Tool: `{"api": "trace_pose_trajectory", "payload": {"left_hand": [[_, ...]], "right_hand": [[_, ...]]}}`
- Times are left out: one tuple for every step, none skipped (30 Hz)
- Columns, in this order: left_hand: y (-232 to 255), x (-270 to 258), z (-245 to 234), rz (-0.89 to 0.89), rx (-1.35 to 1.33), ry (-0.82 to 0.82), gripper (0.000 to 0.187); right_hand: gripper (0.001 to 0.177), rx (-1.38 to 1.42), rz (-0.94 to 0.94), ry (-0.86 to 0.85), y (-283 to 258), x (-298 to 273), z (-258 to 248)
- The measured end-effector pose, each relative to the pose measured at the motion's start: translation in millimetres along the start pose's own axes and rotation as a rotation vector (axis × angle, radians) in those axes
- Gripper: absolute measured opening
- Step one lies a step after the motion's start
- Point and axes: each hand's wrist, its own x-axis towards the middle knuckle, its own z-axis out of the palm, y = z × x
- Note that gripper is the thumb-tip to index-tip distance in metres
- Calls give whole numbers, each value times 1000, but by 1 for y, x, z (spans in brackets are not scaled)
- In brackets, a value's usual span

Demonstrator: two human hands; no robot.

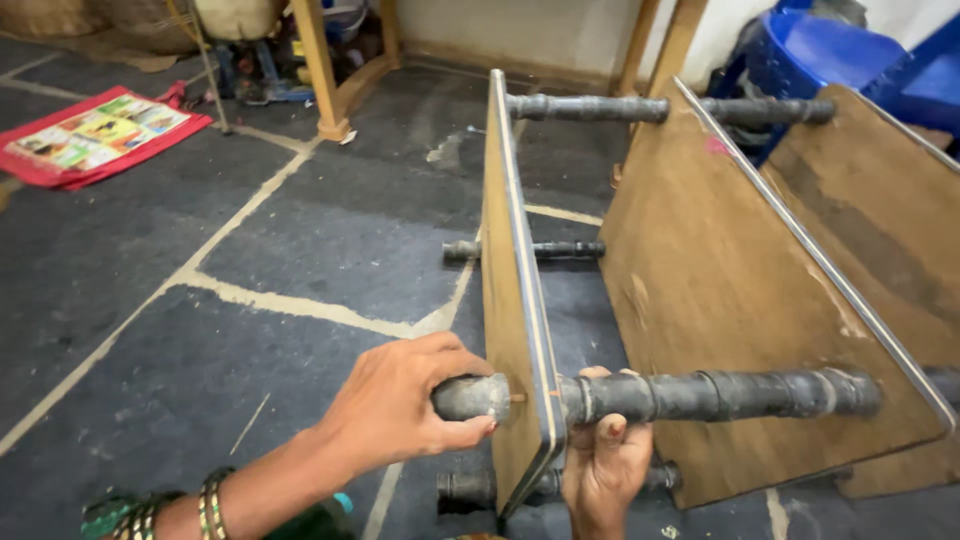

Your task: The person inserts a metal leg into a hole on the underside of a wooden table top. They then lift the table top and insert another metal leg into a different hole, securing it in place.

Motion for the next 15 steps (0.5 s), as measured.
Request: {"api": "trace_pose_trajectory", "payload": {"left_hand": [[1, 2, 1, 30, -8, 6, 37], [3, 5, 3, -2, 8, -9, 37], [5, 8, 6, -32, 23, -28, 38], [8, 12, 9, -62, 38, -47, 39], [11, 15, 11, -108, 33, -64, 42], [14, 17, 13, -155, 29, -81, 45], [17, 21, 15, -204, 27, -91, 48], [20, 24, 18, -213, 24, -104, 48], [22, 26, 20, -226, 23, -109, 48], [23, 27, 21, -240, 22, -114, 48], [24, 28, 22, -241, 29, -117, 48], [23, 28, 23, -242, 37, -121, 48], [22, 28, 23, -244, 42, -125, 48], [20, 28, 24, -195, 64, -116, 48], [19, 27, 25, -145, 85, -109, 48]], "right_hand": [[65, 6, -4, 4, 0, 0, -1], [65, 13, -9, 8, 0, 2, -2], [66, 12, -8, 17, -1, 3, -5], [66, 11, -6, 26, -2, 4, -8], [66, 10, -3, 31, -4, 5, -10], [66, 15, 4, 27, -6, 6, -11], [66, 23, 14, 16, -8, 8, -12], [66, 32, 23, 6, -10, 8, -12], [65, 34, 25, -1, -12, 9, -12], [65, 37, 26, -7, -13, 9, -12], [64, 40, 31, -17, -14, 11, -12], [65, 42, 33, -11, -15, 12, -12], [65, 42, 36, -3, -15, 12, -12], [66, 42, 39, 4, -15, 12, -12], [66, 52, 37, -4, -15, 13, -14]]}}
